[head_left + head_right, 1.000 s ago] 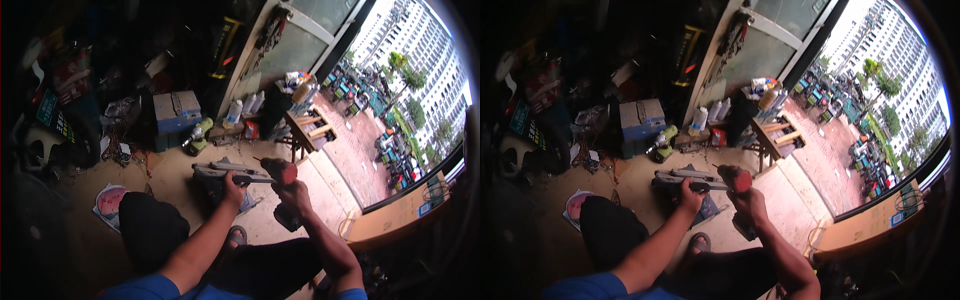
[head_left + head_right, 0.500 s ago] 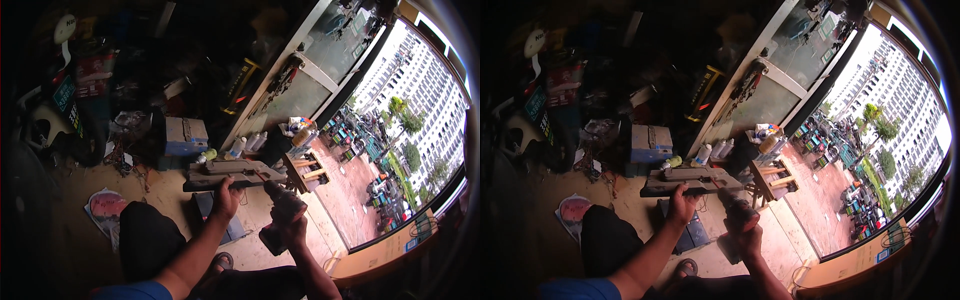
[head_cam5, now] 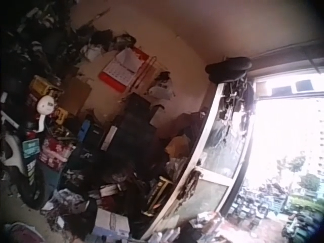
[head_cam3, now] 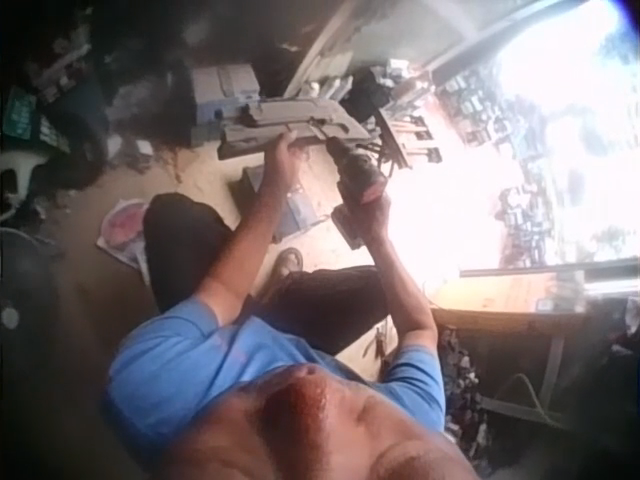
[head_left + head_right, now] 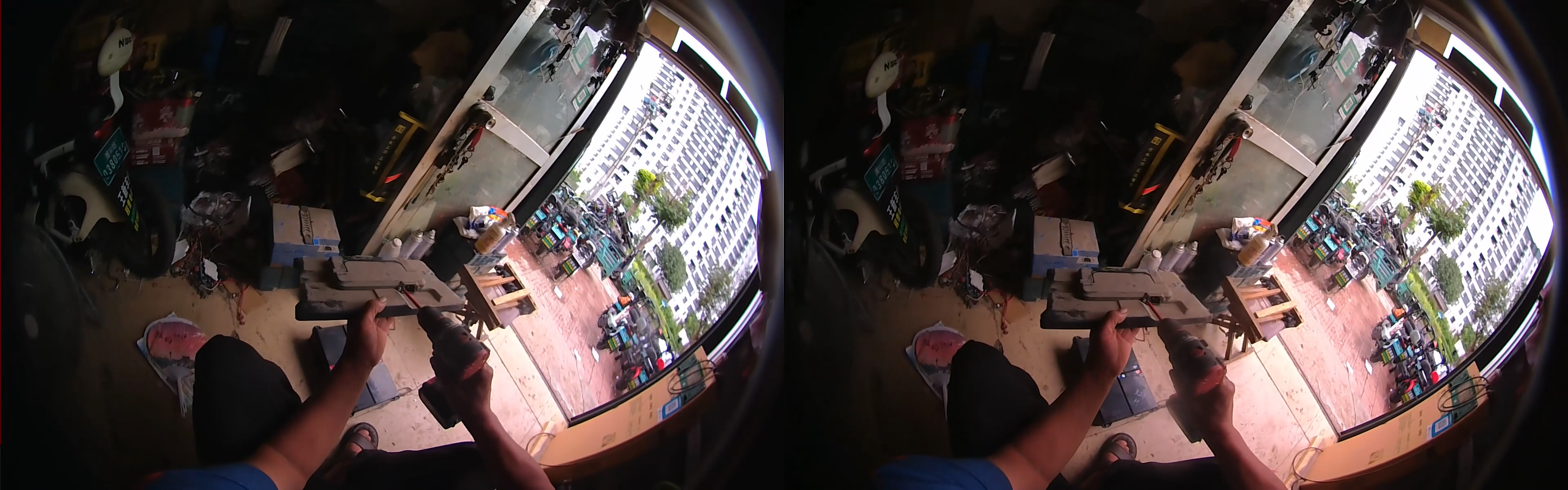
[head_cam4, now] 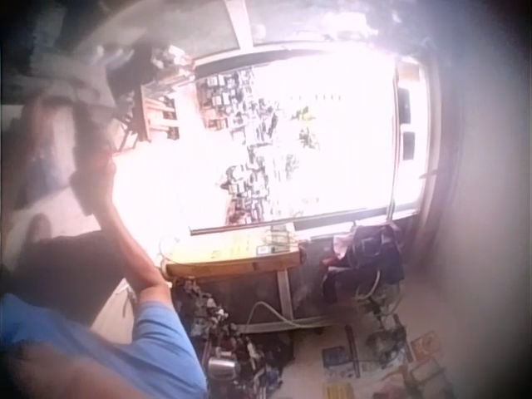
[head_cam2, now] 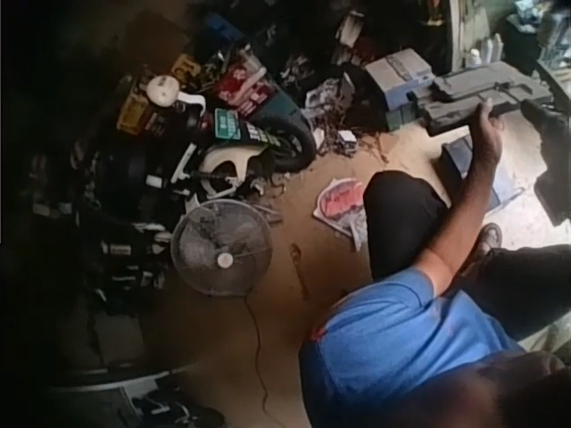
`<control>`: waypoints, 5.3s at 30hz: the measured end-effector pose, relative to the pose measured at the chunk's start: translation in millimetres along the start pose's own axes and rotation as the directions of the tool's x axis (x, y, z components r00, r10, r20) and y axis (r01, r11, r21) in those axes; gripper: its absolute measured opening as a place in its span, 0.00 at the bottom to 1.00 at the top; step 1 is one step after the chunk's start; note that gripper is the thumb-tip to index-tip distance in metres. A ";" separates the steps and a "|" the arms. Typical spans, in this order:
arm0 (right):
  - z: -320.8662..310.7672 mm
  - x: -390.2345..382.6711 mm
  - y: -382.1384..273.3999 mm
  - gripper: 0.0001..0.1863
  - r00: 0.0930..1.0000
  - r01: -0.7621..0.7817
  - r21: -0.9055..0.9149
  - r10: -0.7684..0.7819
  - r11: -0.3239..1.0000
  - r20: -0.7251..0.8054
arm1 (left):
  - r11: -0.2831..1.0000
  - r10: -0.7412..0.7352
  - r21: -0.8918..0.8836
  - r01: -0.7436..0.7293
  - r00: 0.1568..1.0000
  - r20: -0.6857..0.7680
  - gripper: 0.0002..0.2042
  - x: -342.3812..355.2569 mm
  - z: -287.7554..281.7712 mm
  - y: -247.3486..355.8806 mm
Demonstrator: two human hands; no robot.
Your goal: The person unscrews the lid of a battery box using a power drill and then removes the lid to expose the internal wiring.
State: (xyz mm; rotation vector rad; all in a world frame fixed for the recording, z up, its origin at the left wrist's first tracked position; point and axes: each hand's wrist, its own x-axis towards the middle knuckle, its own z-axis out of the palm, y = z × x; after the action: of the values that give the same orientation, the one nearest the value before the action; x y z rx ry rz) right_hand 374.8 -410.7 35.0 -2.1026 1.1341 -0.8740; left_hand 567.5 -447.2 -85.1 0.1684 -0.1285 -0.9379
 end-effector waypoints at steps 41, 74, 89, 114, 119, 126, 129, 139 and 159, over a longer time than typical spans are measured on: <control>2.4 2.2 0.2 0.23 0.983 0.180 -0.136 -0.181 0.974 0.000 | 0.999 -0.010 -0.052 0.008 0.999 -0.044 0.15 -1.1 -0.3 -3.2; 8.4 14.2 12.9 0.18 0.892 0.451 -0.221 -0.446 0.865 0.076 | 0.998 0.058 -0.020 -0.057 0.997 0.049 0.15 -8.2 5.8 -4.7; 6.3 7.3 2.7 0.19 0.937 0.349 -0.233 -0.337 0.908 0.093 | 0.998 0.027 -0.052 -0.028 0.999 -0.017 0.16 -6.9 4.8 -5.0; 4.7 4.8 6.5 0.15 0.969 0.248 -0.242 -0.240 0.938 0.065 | 0.997 0.015 -0.080 -0.018 0.999 -0.036 0.16 -12.9 16.9 0.2; 4.7 3.6 4.6 0.15 0.972 0.234 -0.240 -0.226 0.942 0.059 | 0.997 0.036 -0.065 -0.039 0.998 -0.042 0.17 -11.5 15.2 -0.6; 3.7 3.3 -2.8 0.13 0.974 0.228 -0.226 -0.223 0.947 0.048 | 0.996 0.043 -0.078 -0.047 0.998 -0.044 0.15 -2.6 -2.6 -6.8; 4.5 2.7 -8.4 0.13 0.974 0.226 -0.239 -0.225 0.944 0.035 | 0.997 0.047 -0.062 -0.049 0.998 -0.029 0.14 -1.6 -5.9 -8.4; 2.7 1.4 -15.9 0.14 0.982 0.186 -0.214 -0.173 0.959 0.077 | 0.995 0.037 -0.092 -0.035 0.999 0.016 0.16 -2.4 -10.0 -9.6; 2.0 -0.2 -12.2 0.17 0.993 0.117 -0.228 -0.113 0.967 0.029 | 0.993 -0.017 -0.113 0.015 1.000 -0.014 0.15 -4.2 -10.6 -12.9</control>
State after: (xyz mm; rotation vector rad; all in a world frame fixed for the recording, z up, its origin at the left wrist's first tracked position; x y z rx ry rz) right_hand 382.1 -404.5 42.7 -2.3793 1.1618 -0.8099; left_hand 556.9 -450.4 -98.1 0.0714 -0.0601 -0.9568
